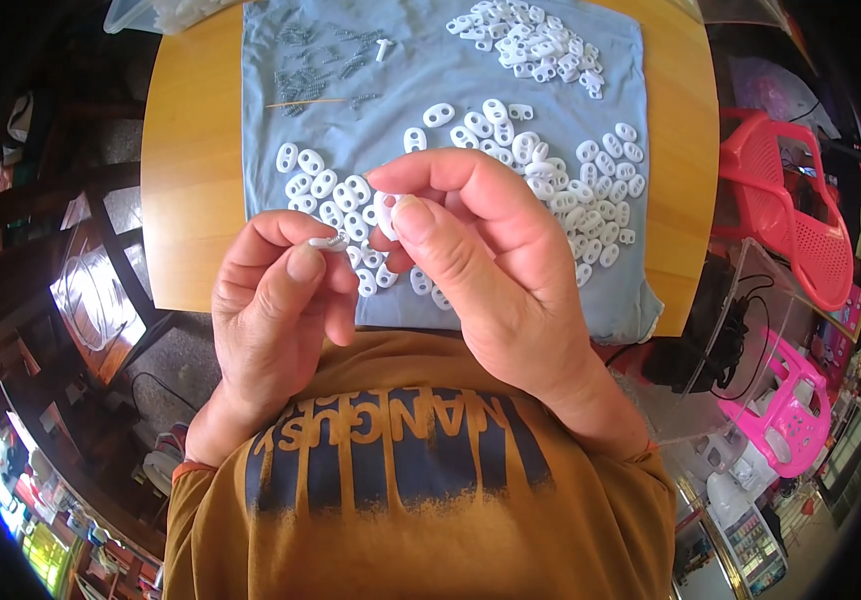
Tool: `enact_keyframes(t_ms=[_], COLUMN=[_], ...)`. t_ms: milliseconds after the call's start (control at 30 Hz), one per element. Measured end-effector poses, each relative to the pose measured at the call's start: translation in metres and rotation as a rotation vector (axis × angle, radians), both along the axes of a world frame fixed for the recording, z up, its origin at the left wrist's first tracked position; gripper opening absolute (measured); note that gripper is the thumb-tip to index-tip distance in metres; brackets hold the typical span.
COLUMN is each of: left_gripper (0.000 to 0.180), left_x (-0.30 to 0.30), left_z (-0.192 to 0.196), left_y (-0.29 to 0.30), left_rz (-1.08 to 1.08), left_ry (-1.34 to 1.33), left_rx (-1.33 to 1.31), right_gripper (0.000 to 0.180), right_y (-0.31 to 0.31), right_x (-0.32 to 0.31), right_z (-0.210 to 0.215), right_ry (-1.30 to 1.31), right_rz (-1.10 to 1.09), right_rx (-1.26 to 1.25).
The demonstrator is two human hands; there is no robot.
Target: Manually assembling small white plastic components by inserting metal pins into them.
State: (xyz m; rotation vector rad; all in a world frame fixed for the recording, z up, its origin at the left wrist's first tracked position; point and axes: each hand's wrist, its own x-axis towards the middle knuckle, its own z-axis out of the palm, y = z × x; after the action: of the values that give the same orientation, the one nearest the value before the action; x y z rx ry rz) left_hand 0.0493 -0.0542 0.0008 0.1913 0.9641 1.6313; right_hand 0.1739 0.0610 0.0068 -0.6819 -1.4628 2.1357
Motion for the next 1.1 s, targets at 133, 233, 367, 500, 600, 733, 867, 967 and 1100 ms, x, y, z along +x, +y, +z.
enact_keyframes(t_ms=[133, 233, 367, 500, 600, 733, 867, 967, 1100], left_gripper=[0.012, 0.012, 0.011, 0.008, 0.008, 0.007, 0.007, 0.007, 0.007], left_x=[-0.002, -0.002, -0.001, 0.000, 0.001, 0.000, 0.000, -0.001, -0.001], left_z=[-0.001, -0.002, 0.002, 0.003, 0.002, 0.001, 0.001, 0.000, 0.000], left_y=[-0.001, -0.002, -0.001, 0.000, 0.000, 0.000, -0.001, 0.000, -0.001], left_rz=[-0.023, -0.047, -0.057, -0.062, -0.058, -0.059, -0.046, -0.050, -0.063], left_ry=[0.003, 0.000, -0.013, -0.036, -0.039, -0.040, -0.041, -0.048, -0.055], left_rx=[-0.024, -0.019, -0.031, -0.033, -0.019, -0.016, -0.024, -0.038, -0.044], right_gripper=[0.021, 0.021, 0.021, 0.021, 0.022, 0.021, 0.022, 0.021, 0.020], right_y=[-0.001, -0.004, -0.005, -0.007, -0.008, -0.009, -0.010, -0.011, -0.010], right_x=[0.001, 0.000, 0.000, 0.000, -0.001, -0.002, -0.002, -0.003, -0.003], right_z=[0.001, 0.005, 0.006, 0.006, 0.009, 0.008, 0.009, 0.010, 0.006], right_ry=[0.004, -0.020, -0.036, -0.003, -0.058, -0.006, -0.035, -0.015, 0.009], right_rz=[0.034, 0.032, 0.035, 0.045, 0.017, 0.034, 0.006, 0.023, 0.023], right_rx=[0.057, 0.061, 0.069, 0.085, 0.142, 0.190, 0.192, 0.166, 0.201])
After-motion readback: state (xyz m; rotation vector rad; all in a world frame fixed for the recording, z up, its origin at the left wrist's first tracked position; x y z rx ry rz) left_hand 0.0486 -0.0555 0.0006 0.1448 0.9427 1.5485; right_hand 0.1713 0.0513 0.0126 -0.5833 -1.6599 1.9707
